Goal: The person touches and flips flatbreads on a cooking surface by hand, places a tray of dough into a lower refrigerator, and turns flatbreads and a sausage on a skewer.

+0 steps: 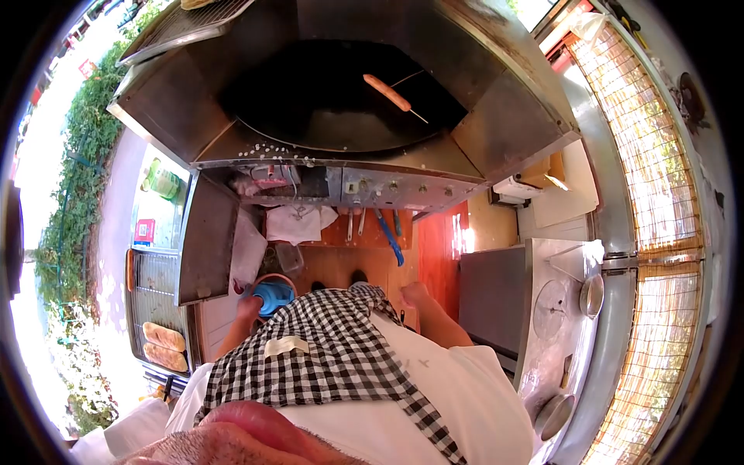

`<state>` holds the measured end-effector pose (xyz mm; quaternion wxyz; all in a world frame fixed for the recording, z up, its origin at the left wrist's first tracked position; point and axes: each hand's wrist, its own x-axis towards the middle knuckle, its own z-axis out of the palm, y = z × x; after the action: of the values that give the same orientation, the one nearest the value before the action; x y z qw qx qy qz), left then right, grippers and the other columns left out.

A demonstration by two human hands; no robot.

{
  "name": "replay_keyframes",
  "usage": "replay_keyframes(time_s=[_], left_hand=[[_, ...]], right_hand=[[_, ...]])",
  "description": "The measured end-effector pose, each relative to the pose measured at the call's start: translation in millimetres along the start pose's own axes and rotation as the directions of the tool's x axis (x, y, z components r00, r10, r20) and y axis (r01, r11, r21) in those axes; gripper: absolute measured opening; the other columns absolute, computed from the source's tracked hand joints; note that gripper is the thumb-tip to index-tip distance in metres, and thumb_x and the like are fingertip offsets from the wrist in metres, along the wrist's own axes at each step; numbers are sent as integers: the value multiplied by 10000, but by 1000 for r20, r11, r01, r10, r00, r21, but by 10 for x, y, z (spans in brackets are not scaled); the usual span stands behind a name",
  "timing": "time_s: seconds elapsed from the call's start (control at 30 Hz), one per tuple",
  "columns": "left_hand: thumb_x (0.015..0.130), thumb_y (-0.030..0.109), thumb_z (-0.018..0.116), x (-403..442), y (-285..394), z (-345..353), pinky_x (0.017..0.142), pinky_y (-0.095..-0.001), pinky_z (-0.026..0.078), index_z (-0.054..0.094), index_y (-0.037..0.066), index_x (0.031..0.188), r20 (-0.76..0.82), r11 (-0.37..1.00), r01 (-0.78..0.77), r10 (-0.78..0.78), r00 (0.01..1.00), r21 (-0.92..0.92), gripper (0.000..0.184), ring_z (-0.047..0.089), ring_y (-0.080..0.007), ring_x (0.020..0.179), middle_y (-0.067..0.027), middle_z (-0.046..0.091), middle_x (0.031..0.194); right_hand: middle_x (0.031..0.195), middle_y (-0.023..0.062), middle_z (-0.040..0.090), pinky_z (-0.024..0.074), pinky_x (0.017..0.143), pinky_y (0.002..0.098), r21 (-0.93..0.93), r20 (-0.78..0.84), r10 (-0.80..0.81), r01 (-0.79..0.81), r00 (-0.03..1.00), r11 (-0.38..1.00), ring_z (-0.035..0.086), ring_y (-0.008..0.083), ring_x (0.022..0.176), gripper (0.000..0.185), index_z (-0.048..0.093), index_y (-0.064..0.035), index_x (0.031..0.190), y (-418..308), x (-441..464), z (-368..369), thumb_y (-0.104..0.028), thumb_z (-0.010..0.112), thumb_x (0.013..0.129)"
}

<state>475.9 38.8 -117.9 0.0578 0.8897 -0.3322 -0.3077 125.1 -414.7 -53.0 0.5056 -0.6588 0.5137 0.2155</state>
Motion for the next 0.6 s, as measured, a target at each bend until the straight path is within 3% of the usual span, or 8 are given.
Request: replay_keyframes(time_s=[0.13,0.2,0.3,0.37,0.4,0.43,0.5,0.6], left_hand=[[777,227,535,-45,139,-129,731,-479,506,671,76,749,-67,966,150,-168,984,-211,206,643,-370,813,-183,657,845],[774,223,539,-41,67,-34,733,-482,504,672,75,755,-74,993,95,-100,992,-72,199,641,-371,813,-185,657,850],[738,182,594,-37,-36,364,580,-385,513,658,39,779,23,563,333,-486,874,-756,162,634,-250,627,-129,648,700],[746,196,609,-127,-58,417,565,-362,500,660,28,755,-189,972,39,-85,978,-234,176,624,-202,624,-88,641,675],[750,203,617,-161,-55,430,557,-351,494,661,22,743,-234,987,-128,147,961,94,186,619,-177,623,-67,638,663],[752,202,626,-250,242,234,555,-345,487,664,21,728,-125,970,60,-91,988,-234,187,612,-162,623,-52,634,656],[755,198,643,-506,1027,-392,550,-333,474,669,17,700,122,478,431,-549,827,-766,192,597,-131,623,-22,626,641],[743,210,665,-483,1190,-360,546,-322,459,669,11,664,189,348,414,-528,828,-841,213,586,-108,621,-31,626,627]], right_hand=[[540,69,570,436,403,321,-211,91,-98,115,991,971,539,197,411,311,594,-51,607,131,85,-31,-218,525,859],[549,70,576,451,417,311,-240,93,-129,148,987,959,553,194,428,318,599,-46,616,-14,32,-86,-228,518,864],[555,78,583,469,437,304,-222,56,-143,152,988,963,570,192,451,340,602,-39,620,-110,62,-187,-240,509,877],[556,87,586,478,448,306,-99,21,7,-5,1000,995,577,191,462,343,601,-38,615,-408,-33,-326,-234,515,883],[548,83,583,477,449,313,-41,23,3,-2,1000,999,576,190,460,354,602,-42,610,-385,60,-352,-246,516,886],[539,78,579,476,450,319,17,25,-1,1,1000,1000,575,190,457,365,602,-46,604,-285,260,-374,-258,517,889],[528,72,576,470,451,332,-64,58,-57,61,997,996,573,189,453,383,602,-53,598,-152,478,-537,-281,519,894],[523,69,574,456,449,348,-317,143,-142,181,980,931,573,191,452,416,594,-61,589,-47,632,-750,-319,507,904]])
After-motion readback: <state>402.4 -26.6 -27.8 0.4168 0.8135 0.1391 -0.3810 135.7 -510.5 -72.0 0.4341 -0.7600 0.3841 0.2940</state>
